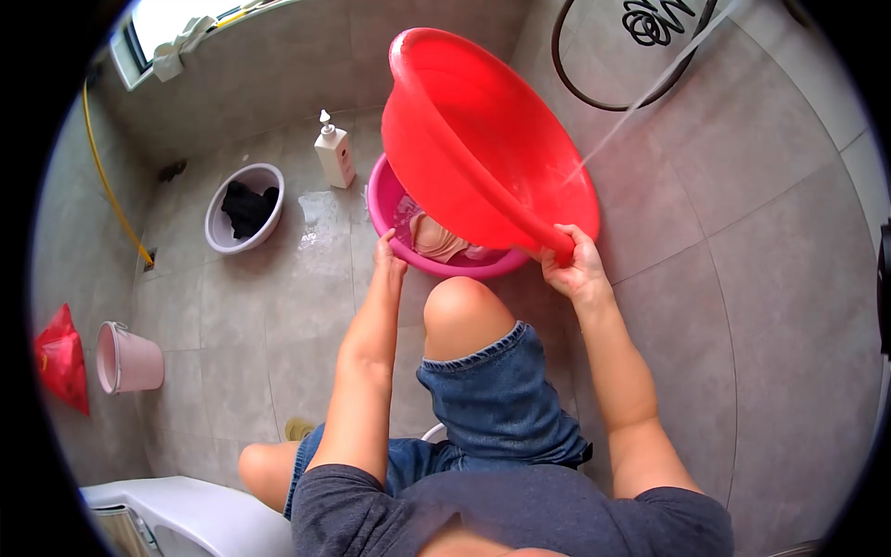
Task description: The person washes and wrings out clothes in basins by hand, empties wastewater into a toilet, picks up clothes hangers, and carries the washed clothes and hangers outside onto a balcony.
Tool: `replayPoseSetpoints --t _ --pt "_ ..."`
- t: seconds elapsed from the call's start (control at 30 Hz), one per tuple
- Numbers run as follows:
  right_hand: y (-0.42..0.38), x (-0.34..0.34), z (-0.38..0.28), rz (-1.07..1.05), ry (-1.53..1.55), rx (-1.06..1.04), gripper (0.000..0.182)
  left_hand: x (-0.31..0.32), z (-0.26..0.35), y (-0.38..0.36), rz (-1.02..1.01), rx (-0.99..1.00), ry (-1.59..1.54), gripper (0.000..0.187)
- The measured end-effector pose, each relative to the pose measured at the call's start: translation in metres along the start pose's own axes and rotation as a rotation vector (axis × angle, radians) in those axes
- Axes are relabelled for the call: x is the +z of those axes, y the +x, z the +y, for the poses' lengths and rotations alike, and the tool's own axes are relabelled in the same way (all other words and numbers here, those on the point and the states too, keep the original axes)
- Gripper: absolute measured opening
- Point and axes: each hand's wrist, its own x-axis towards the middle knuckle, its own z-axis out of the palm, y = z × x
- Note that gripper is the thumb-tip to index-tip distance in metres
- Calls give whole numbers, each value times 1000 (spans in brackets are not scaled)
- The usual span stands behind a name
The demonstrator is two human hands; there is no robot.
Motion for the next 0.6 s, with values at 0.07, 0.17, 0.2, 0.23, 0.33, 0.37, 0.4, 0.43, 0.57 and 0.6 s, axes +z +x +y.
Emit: replayPoseSetpoints --t 0.07,0.17,0.2,0.23,0.33,0.37,0.4,0.43,0.57,0.6 --pt "7 -10 -2 9 20 -4 22 -15 14 -5 15 1 -34 34" --pt "14 -7 3 21 -12 -2 18 -37 41 -15 50 19 -86 37" --pt "16 -6 4 14 -18 -12 18 -45 50 -20 63 22 -88 37" --pt "19 -6 5 7 -24 -22 18 -54 60 -26 76 24 -91 38" --pt "29 -7 6 -15 -43 -2 16 -86 94 -47 178 58 -97 35" --pt "30 -7 5 -25 -49 -15 15 -94 102 -58 216 73 -98 35" --pt "30 -8 6 -33 -56 -24 15 -106 112 -71 278 108 -49 35" --pt "31 -8 7 -38 -67 -27 15 -120 122 -82 274 108 -53 35" --pt "41 -9 7 1 -81 57 22 -168 160 -140 326 138 -90 36" --pt "44 -12 7 0 -90 62 21 -174 166 -157 361 177 -87 36"
